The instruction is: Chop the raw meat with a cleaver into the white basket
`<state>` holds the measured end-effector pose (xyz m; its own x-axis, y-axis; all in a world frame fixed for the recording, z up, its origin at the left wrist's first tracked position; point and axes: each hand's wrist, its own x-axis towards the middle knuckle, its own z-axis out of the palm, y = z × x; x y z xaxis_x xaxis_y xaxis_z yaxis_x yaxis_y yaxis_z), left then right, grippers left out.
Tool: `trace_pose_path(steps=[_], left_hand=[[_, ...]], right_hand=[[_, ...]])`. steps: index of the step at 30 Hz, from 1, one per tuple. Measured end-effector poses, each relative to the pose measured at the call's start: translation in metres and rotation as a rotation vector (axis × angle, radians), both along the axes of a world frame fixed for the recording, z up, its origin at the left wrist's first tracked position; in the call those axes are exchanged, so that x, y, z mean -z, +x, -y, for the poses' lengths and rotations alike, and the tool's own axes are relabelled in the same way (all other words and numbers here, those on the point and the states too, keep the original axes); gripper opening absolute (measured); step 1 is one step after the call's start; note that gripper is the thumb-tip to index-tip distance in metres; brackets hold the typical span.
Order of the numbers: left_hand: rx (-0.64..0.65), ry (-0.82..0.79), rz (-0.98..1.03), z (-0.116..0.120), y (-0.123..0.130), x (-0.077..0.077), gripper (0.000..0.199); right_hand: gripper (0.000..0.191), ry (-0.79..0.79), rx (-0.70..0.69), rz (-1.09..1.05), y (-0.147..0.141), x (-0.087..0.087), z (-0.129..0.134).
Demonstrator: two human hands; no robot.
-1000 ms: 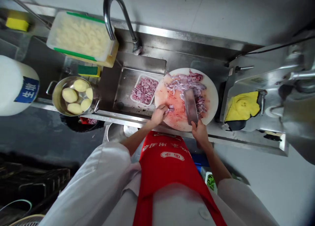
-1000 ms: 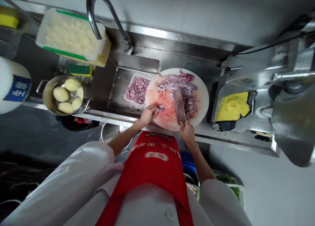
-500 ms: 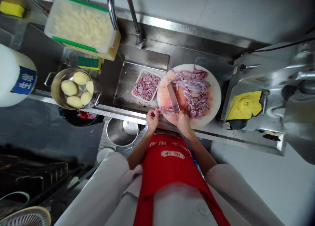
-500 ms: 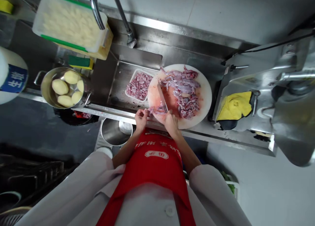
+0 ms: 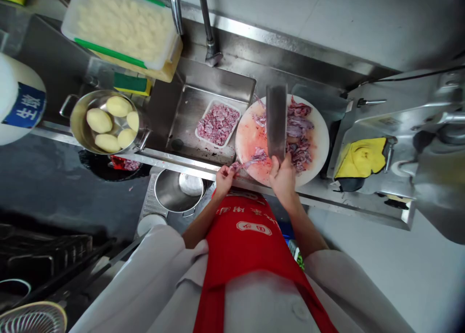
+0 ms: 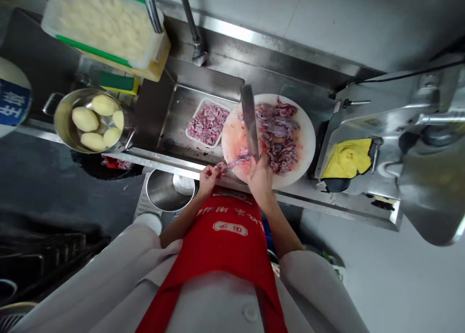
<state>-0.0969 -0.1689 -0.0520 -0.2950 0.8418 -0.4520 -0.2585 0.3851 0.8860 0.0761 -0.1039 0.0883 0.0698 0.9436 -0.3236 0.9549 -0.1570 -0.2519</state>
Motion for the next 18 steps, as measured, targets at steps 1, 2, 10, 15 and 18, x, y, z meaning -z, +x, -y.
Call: trace_pose_path(steps=[1,2,10,15,18], left_hand=[[0.009,0.002,0.006,0.000,0.000,-0.001,0.053],[0.017,0.006,0.009,-0.001,-0.001,-0.001,0.053],[0.018,0.040,0.000,-0.010,-0.001,0.001,0.052],[0.014,0.056,-0.021,-0.011,-0.006,0.000,0.055],[0.014,0.089,-0.090,-0.021,-0.005,-0.011,0.056]], right_hand=[[0.034,-0.079,-0.012,0.003,-0.003,0.008,0.003],[0.030,-0.161,-0.031,0.007,-0.004,0.015,0.005],[0.034,-0.153,-0.090,0.066,-0.010,0.012,0.007],[0.028,-0.310,-0.108,0.015,-0.035,0.029,0.017],[0.028,-0.301,-0.113,-0.024,-0.017,0.043,0.009]])
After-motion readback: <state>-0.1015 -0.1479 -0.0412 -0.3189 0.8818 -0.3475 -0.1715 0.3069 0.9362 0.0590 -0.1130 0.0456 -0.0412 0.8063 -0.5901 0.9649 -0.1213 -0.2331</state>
